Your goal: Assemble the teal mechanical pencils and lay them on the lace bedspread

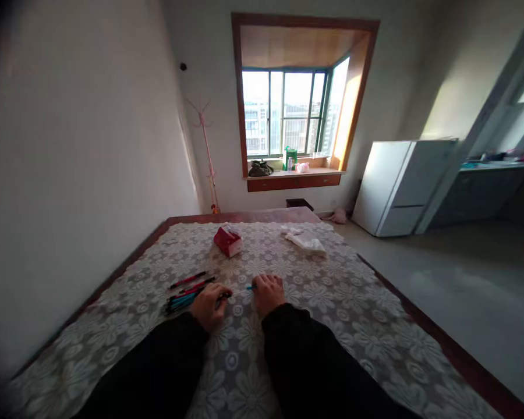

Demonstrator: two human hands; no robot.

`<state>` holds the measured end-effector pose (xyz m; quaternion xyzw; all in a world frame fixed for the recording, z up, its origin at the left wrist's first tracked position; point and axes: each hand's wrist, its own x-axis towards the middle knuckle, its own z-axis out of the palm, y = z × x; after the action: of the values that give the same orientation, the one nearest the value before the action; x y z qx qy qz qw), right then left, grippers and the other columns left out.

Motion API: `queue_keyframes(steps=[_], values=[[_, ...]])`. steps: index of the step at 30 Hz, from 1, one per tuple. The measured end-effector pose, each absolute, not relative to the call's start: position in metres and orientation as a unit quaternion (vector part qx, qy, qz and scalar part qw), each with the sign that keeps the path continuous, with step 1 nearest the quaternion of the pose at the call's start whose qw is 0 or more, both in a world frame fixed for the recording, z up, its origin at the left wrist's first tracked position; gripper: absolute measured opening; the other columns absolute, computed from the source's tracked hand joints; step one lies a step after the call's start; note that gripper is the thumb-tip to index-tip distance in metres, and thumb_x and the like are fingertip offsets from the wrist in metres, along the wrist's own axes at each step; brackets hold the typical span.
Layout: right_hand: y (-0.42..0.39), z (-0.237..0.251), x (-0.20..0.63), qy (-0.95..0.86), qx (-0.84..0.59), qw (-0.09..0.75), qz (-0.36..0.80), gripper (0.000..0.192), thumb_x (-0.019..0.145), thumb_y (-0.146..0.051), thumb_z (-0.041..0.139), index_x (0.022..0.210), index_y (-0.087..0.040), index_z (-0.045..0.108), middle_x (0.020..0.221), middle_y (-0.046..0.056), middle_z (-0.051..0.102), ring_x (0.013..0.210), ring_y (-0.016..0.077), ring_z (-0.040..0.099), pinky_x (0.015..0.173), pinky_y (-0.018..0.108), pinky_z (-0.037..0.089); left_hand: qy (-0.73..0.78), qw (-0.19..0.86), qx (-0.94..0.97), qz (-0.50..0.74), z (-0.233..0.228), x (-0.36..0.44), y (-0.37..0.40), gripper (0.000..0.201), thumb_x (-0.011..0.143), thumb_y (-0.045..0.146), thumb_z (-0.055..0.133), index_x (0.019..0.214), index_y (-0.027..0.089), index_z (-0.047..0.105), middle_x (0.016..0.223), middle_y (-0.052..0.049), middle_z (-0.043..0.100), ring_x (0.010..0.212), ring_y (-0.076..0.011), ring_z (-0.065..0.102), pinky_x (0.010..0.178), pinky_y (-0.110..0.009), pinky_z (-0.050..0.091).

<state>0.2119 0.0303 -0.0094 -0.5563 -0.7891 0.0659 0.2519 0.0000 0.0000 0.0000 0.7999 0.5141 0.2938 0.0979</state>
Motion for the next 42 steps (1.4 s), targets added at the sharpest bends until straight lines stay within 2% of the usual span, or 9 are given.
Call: queue_keyframes(steps=[11, 17, 22, 25, 27, 31, 34, 38, 42], values=[[0.026, -0.009, 0.215, -0.807, -0.504, 0.309, 0.015, 0.025, 0.084, -0.007, 0.049, 0.092, -0.026, 0.062, 0.097, 0.0, 0.067, 0.105, 0.0191, 0.054, 0.104, 0.041, 0.017, 0.523, 0.083, 0.799, 0.285, -0.007, -0.002, 0.006, 0.026, 0.079, 0.006, 0.052, 0.096, 0.018, 0.068, 0.096, -0.007, 0.068, 0.097, -0.0243, 0.058, 0.088, -0.038, 0.048], [0.026, -0.016, 0.213, -0.884, -0.384, 0.263, -0.04, 0.03, 0.068, -0.009, 0.057, 0.093, -0.025, 0.062, 0.1, 0.002, 0.065, 0.11, 0.0221, 0.05, 0.109, 0.044, 0.011, 0.504, 0.078, 0.814, 0.279, -0.013, -0.004, 0.009, 0.027, 0.084, 0.012, 0.053, 0.104, 0.02, 0.069, 0.102, -0.008, 0.067, 0.1, -0.0245, 0.059, 0.091, -0.039, 0.047], [0.028, -0.018, 0.216, -0.823, -0.488, 0.289, -0.019, 0.026, 0.07, -0.007, 0.053, 0.088, -0.023, 0.062, 0.095, 0.004, 0.065, 0.105, 0.0227, 0.052, 0.109, 0.046, 0.013, 0.506, 0.07, 0.814, 0.278, -0.009, -0.002, 0.006, 0.032, 0.08, 0.014, 0.057, 0.11, 0.022, 0.067, 0.109, -0.008, 0.066, 0.106, -0.0272, 0.058, 0.092, -0.042, 0.047], [0.028, -0.015, 0.217, -0.792, -0.522, 0.315, -0.003, 0.033, 0.065, -0.004, 0.053, 0.092, -0.021, 0.062, 0.101, 0.005, 0.065, 0.106, 0.0229, 0.052, 0.107, 0.046, 0.018, 0.487, 0.064, 0.822, 0.288, -0.007, -0.002, 0.005, 0.031, 0.079, 0.014, 0.059, 0.107, 0.023, 0.068, 0.111, -0.007, 0.066, 0.108, -0.0269, 0.057, 0.094, -0.042, 0.045], [0.026, -0.014, 0.216, -0.825, -0.461, 0.327, -0.001, 0.033, 0.069, -0.006, 0.054, 0.096, -0.023, 0.062, 0.11, 0.005, 0.064, 0.11, 0.0216, 0.051, 0.106, 0.042, 0.022, 0.468, 0.065, 0.832, 0.291, -0.007, -0.002, 0.005, 0.028, 0.08, 0.013, 0.059, 0.104, 0.024, 0.069, 0.111, -0.006, 0.066, 0.109, -0.0258, 0.057, 0.096, -0.042, 0.045], [0.025, -0.016, 0.212, -0.901, -0.326, 0.285, 0.004, 0.013, 0.084, -0.024, 0.061, 0.096, -0.028, 0.066, 0.119, 0.001, 0.063, 0.117, 0.0216, 0.048, 0.107, 0.041, 0.021, 0.458, 0.065, 0.84, 0.282, -0.012, -0.004, 0.008, 0.031, 0.085, 0.018, 0.058, 0.113, 0.025, 0.068, 0.116, -0.007, 0.066, 0.111, -0.0262, 0.057, 0.096, -0.043, 0.046], [0.026, -0.019, 0.212, -0.894, -0.357, 0.272, 0.012, 0.007, 0.084, -0.024, 0.064, 0.09, -0.028, 0.066, 0.117, -0.001, 0.065, 0.117, 0.0216, 0.049, 0.106, 0.042, 0.021, 0.475, 0.063, 0.833, 0.277, -0.017, -0.005, 0.01, 0.029, 0.086, 0.021, 0.059, 0.113, 0.025, 0.07, 0.112, -0.007, 0.068, 0.107, -0.0264, 0.059, 0.093, -0.042, 0.047], [0.028, -0.02, 0.214, -0.827, -0.477, 0.298, 0.01, 0.012, 0.081, -0.015, 0.062, 0.087, -0.024, 0.066, 0.112, 0.002, 0.066, 0.114, 0.0218, 0.051, 0.105, 0.043, 0.023, 0.483, 0.074, 0.824, 0.288, -0.018, -0.005, 0.011, 0.021, 0.087, 0.019, 0.057, 0.097, 0.023, 0.075, 0.102, -0.007, 0.069, 0.098, -0.0233, 0.061, 0.091, -0.038, 0.049], [0.029, -0.019, 0.216, -0.806, -0.512, 0.295, 0.018, 0.012, 0.08, -0.015, 0.064, 0.086, -0.025, 0.067, 0.117, 0.002, 0.065, 0.117, 0.0229, 0.051, 0.104, 0.044, 0.025, 0.485, 0.079, 0.821, 0.291, -0.016, -0.005, 0.011, 0.021, 0.088, 0.02, 0.056, 0.095, 0.023, 0.075, 0.101, -0.007, 0.068, 0.098, -0.023, 0.061, 0.089, -0.037, 0.049]])
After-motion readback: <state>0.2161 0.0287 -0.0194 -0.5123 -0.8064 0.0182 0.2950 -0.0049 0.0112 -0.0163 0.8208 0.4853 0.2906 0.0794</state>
